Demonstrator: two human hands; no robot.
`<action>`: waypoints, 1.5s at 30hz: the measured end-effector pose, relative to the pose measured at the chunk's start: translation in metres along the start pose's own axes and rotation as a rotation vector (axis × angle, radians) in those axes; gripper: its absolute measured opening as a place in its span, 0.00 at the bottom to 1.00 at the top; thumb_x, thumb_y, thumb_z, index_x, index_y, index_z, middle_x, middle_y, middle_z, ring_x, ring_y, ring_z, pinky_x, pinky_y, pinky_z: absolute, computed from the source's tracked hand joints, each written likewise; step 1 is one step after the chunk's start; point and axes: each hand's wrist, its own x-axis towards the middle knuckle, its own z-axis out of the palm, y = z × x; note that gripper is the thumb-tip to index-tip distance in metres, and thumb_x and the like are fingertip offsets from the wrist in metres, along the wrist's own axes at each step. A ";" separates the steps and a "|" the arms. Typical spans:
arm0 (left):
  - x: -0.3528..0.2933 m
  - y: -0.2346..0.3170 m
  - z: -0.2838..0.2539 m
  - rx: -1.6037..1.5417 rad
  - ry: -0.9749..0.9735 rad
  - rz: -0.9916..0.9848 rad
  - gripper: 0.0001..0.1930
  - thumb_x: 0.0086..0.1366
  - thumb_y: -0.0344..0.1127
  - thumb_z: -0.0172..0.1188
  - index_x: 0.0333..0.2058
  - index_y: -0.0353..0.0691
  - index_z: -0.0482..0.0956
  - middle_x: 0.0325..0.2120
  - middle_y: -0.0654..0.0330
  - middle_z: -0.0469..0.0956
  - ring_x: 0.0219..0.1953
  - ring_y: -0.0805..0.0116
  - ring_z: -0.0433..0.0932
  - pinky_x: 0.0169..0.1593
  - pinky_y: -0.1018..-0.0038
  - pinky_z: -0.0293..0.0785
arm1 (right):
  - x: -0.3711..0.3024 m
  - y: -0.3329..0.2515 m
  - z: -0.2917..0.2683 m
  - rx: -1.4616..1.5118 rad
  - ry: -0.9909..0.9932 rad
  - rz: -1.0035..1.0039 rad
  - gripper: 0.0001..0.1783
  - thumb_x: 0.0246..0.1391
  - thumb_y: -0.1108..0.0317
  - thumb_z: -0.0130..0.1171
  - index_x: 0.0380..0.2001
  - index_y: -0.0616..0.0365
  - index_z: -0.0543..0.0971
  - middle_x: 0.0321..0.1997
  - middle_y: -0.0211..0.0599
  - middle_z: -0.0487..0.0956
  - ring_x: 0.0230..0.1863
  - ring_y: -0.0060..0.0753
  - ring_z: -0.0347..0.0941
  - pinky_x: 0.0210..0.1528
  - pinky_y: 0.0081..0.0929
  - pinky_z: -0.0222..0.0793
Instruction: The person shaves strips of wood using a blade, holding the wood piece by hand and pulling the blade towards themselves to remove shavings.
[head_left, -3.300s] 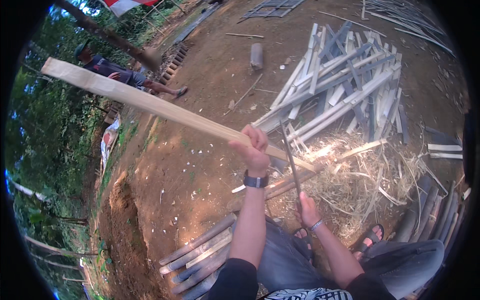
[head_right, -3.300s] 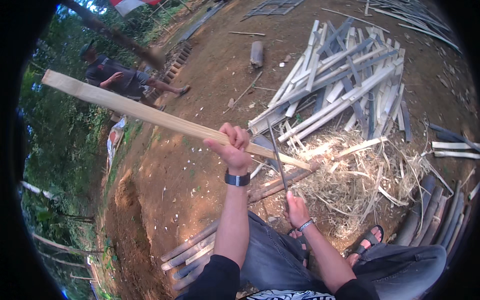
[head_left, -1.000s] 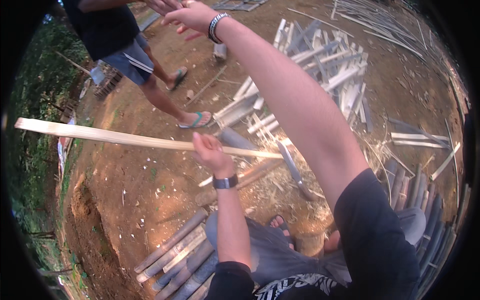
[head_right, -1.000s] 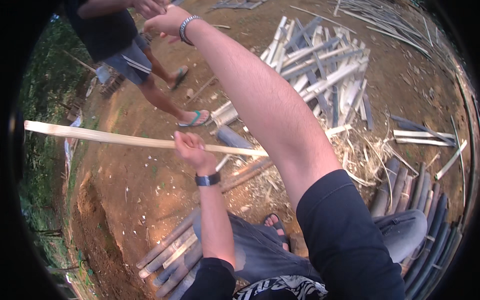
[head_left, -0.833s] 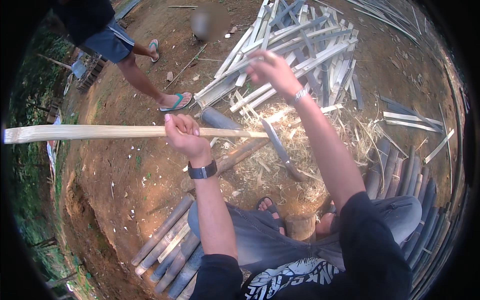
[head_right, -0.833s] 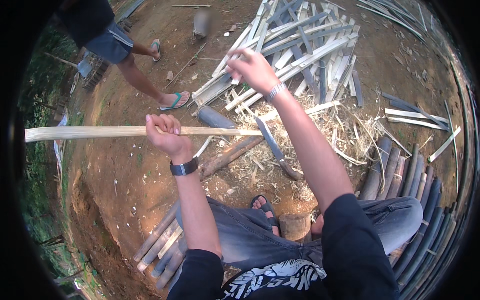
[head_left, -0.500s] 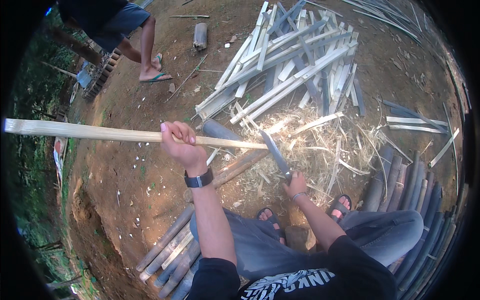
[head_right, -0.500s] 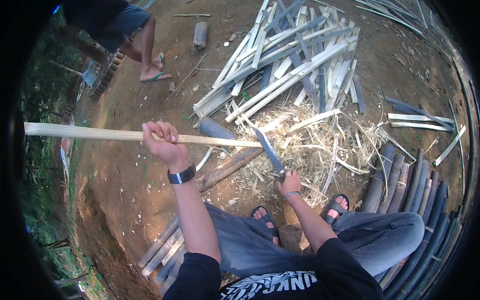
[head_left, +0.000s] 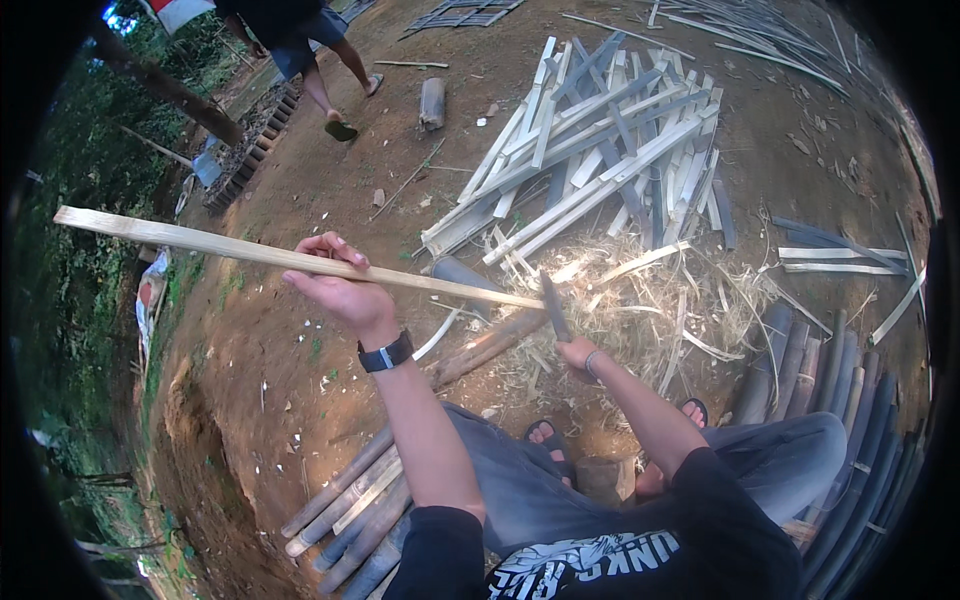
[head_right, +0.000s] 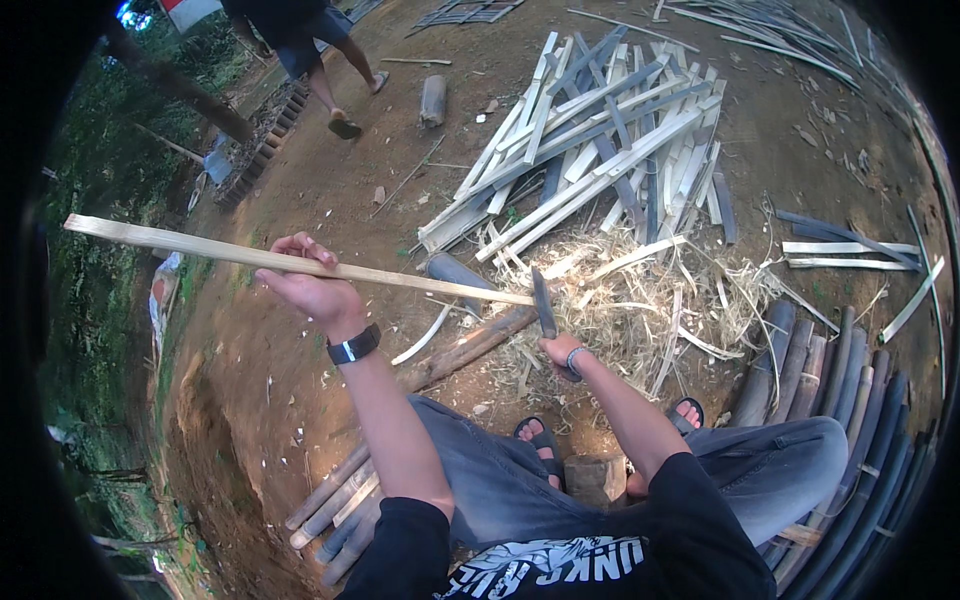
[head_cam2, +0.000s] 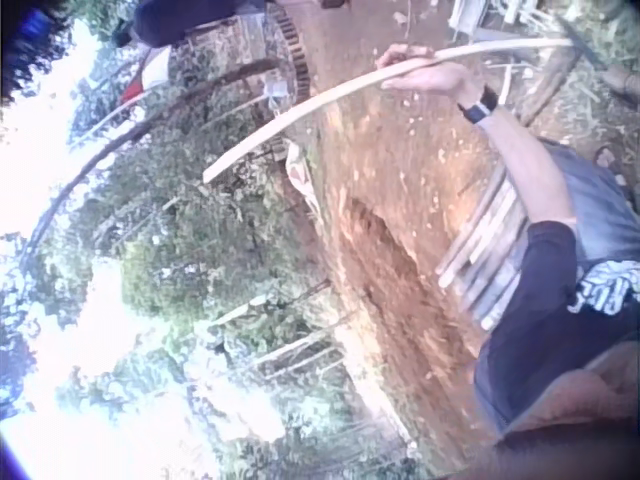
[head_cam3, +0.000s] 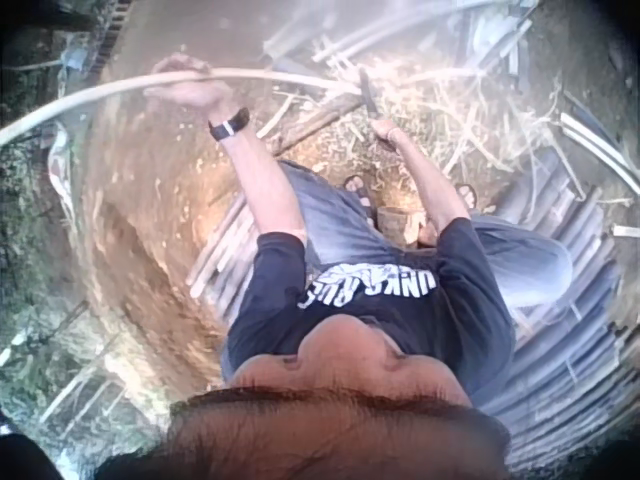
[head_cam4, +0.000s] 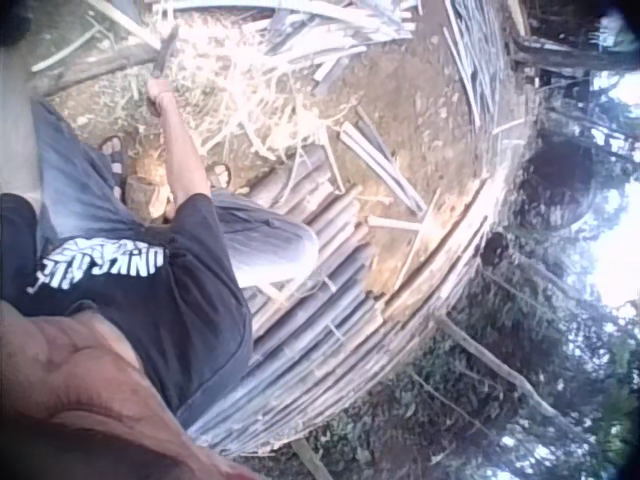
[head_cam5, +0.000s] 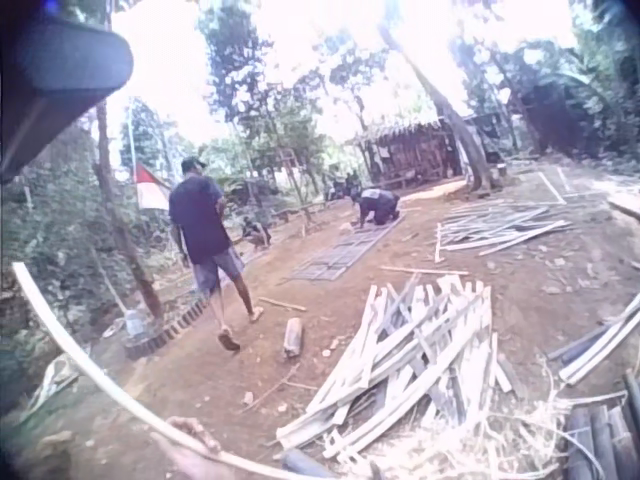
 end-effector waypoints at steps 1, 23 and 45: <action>-0.001 0.000 0.011 -0.005 -0.018 0.007 0.29 0.67 0.65 0.30 0.33 0.44 0.65 0.25 0.64 0.67 0.20 0.79 0.63 0.23 0.84 0.60 | 0.012 0.010 -0.007 0.104 0.031 0.016 0.24 0.45 0.51 0.56 0.22 0.66 0.78 0.21 0.44 0.78 0.20 0.39 0.76 0.28 0.34 0.72; 0.013 0.031 0.016 0.156 0.114 0.210 0.25 0.68 0.62 0.34 0.24 0.46 0.59 0.14 0.68 0.60 0.12 0.80 0.58 0.13 0.84 0.55 | -0.147 0.033 0.033 0.131 0.469 -0.413 0.29 0.54 0.46 0.53 0.23 0.68 0.74 0.19 0.56 0.74 0.26 0.54 0.74 0.30 0.43 0.66; 0.007 -0.002 -0.015 0.306 0.223 0.244 0.29 0.67 0.66 0.30 0.18 0.48 0.51 0.09 0.66 0.53 0.10 0.76 0.54 0.12 0.81 0.51 | -0.153 -0.091 0.099 0.383 0.158 -0.613 0.35 0.62 0.43 0.38 0.19 0.68 0.70 0.14 0.54 0.71 0.21 0.48 0.72 0.29 0.45 0.65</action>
